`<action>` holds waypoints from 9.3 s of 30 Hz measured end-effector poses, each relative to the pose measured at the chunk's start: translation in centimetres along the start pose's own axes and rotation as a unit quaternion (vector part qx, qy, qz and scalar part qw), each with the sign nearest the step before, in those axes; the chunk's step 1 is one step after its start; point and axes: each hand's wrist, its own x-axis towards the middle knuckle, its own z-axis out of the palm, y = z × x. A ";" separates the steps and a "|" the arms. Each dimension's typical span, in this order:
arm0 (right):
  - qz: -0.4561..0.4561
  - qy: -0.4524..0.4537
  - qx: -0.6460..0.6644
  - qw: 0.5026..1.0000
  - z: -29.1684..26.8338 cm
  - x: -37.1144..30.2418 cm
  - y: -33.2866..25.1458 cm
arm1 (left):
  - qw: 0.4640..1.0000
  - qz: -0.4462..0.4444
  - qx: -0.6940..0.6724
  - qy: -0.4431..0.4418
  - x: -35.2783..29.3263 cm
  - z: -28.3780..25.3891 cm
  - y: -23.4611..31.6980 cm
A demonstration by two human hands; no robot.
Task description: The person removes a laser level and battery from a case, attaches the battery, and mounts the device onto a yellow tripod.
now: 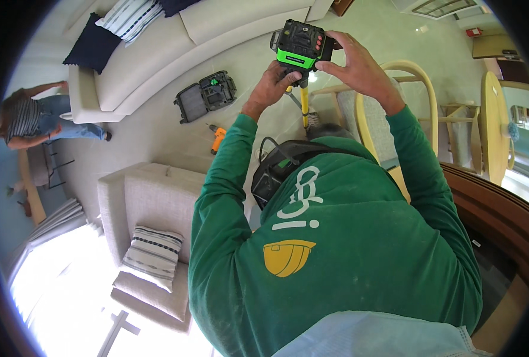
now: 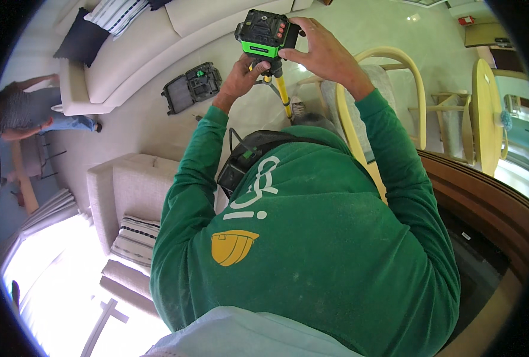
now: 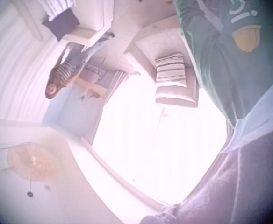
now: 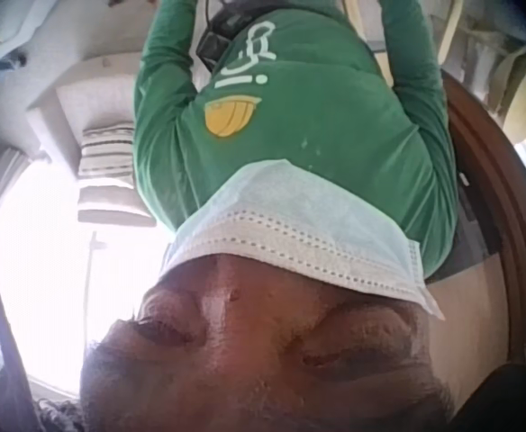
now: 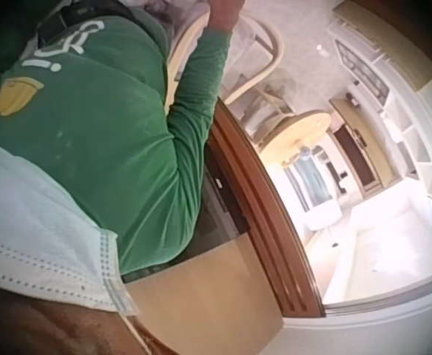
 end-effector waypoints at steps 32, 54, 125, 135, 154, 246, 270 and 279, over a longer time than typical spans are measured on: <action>0.038 -0.082 -0.042 0.995 -1.3 2.2 -2.6 | 0.982 0.042 0.047 0.176 -0.5 3.5 -4.4; 0.100 -0.128 -0.134 0.977 -0.9 4.1 -4.8 | 0.921 0.088 -0.010 0.379 2.1 8.2 -5.8; 0.161 -0.217 -0.172 0.947 -1.9 8.9 -5.7 | 0.981 -0.053 -0.060 0.174 1.0 16.8 0.3; 0.183 -0.239 -0.182 0.936 -2.7 9.8 -5.1 | 0.981 -0.098 0.025 0.168 -0.4 14.8 -2.0; 0.000 -0.279 -0.196 0.940 -2.9 8.8 -4.8 | 0.905 0.093 0.110 0.399 2.2 7.2 -1.9; 0.087 -0.014 0.554 0.828 13.7 0.5 9.2 | 0.987 -0.118 0.018 0.107 -3.6 -1.7 4.7; 0.004 0.187 0.352 0.917 14.2 -0.7 9.5 | 0.869 -0.193 0.452 -0.062 10.8 -0.6 21.5; 0.036 0.176 0.402 0.898 15.8 0.8 7.7 | 0.838 -0.128 0.527 -0.064 10.4 -0.6 20.3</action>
